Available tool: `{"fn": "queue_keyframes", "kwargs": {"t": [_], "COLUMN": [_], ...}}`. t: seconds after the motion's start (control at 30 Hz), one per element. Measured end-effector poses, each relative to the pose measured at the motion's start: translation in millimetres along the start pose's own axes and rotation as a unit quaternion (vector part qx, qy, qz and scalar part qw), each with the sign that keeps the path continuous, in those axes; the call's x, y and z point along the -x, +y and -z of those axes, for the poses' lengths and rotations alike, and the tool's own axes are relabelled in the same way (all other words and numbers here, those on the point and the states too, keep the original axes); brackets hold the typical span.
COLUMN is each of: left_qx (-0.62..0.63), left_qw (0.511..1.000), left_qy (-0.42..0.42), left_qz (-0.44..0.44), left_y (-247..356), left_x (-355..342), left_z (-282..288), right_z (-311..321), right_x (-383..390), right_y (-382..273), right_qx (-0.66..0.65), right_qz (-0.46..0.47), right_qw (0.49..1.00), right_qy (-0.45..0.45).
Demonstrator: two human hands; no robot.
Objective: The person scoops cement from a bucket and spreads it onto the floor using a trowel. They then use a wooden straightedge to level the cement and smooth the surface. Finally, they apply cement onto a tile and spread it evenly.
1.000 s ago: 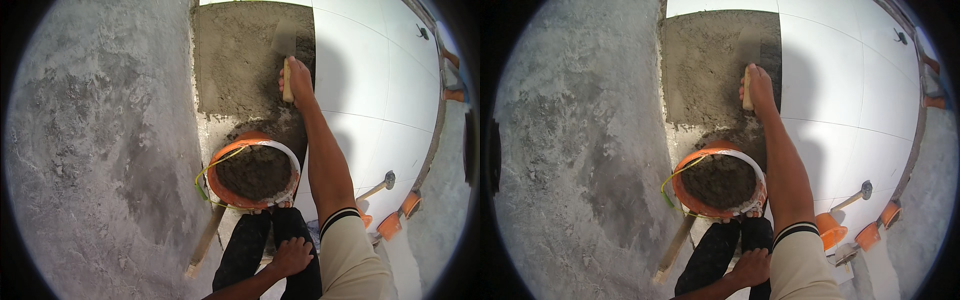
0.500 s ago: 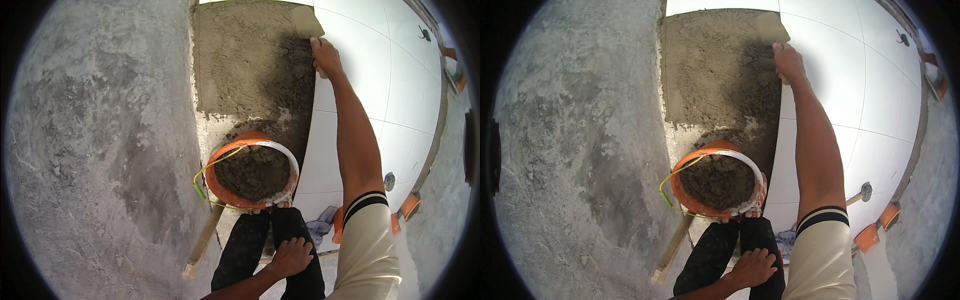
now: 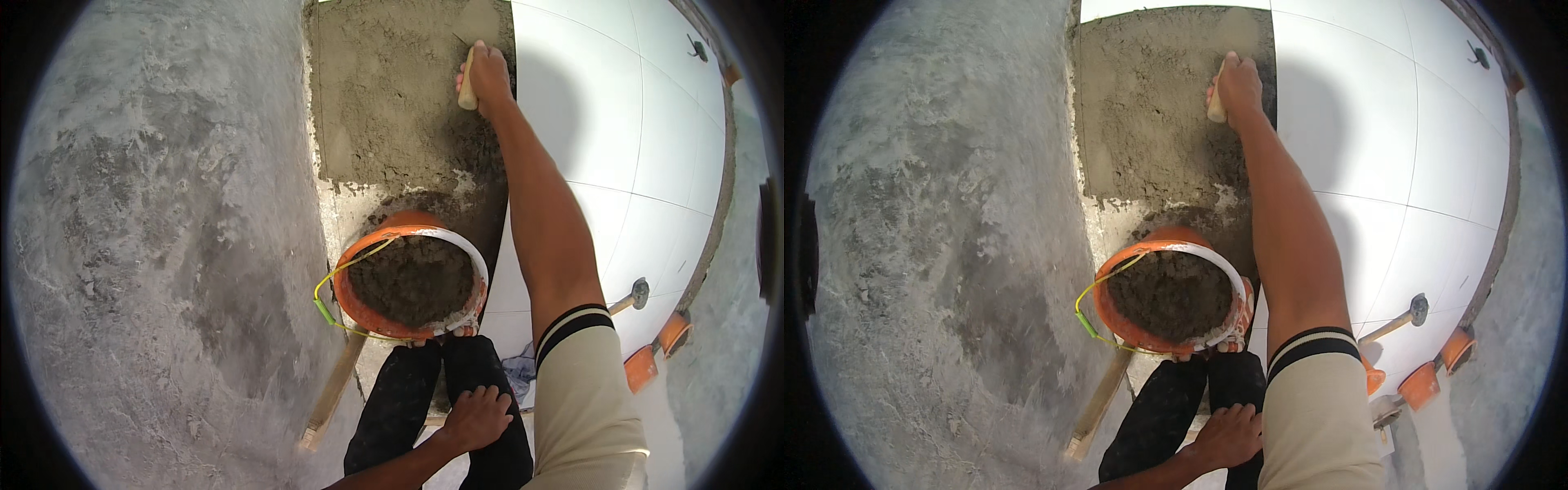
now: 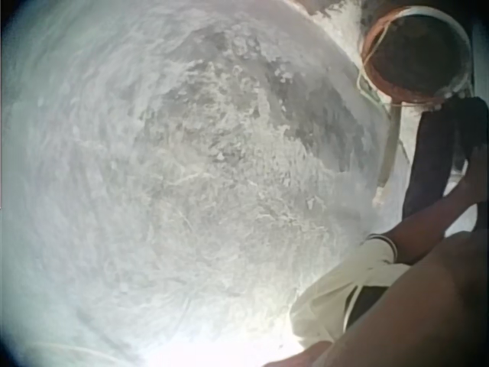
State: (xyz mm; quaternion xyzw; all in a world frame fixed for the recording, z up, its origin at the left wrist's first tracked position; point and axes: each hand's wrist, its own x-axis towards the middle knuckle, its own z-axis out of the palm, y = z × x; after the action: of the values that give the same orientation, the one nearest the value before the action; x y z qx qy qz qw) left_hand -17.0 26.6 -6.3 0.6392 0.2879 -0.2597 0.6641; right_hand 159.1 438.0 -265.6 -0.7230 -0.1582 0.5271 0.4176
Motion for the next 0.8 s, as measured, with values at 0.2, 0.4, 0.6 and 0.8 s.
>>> {"fn": "queue_keyframes", "kwargs": {"t": [0.2,0.4,0.6,0.8], "left_qx": [0.004,-0.01,-0.014,0.036], "left_qw": [1.0,0.997,0.997,0.993], "left_qy": [0.014,0.074,0.082,0.113], "left_qz": [0.001,-0.002,0.004,0.014], "left_y": [4,6,5,-5], "left_x": [0,4,1,-11], "left_z": [-3,-15,-35,-99], "right_z": [11,49,136,137], "right_x": [15,130,346,447], "right_y": [-2,0,50,78], "right_qx": [0.061,0.232,0.414,0.53], "right_qz": [-0.001,0.014,0.139,-0.027], "right_qw": [0.997,0.969,0.895,0.832], "right_qy": [-0.049,-0.078,-0.091,-0.164]}}
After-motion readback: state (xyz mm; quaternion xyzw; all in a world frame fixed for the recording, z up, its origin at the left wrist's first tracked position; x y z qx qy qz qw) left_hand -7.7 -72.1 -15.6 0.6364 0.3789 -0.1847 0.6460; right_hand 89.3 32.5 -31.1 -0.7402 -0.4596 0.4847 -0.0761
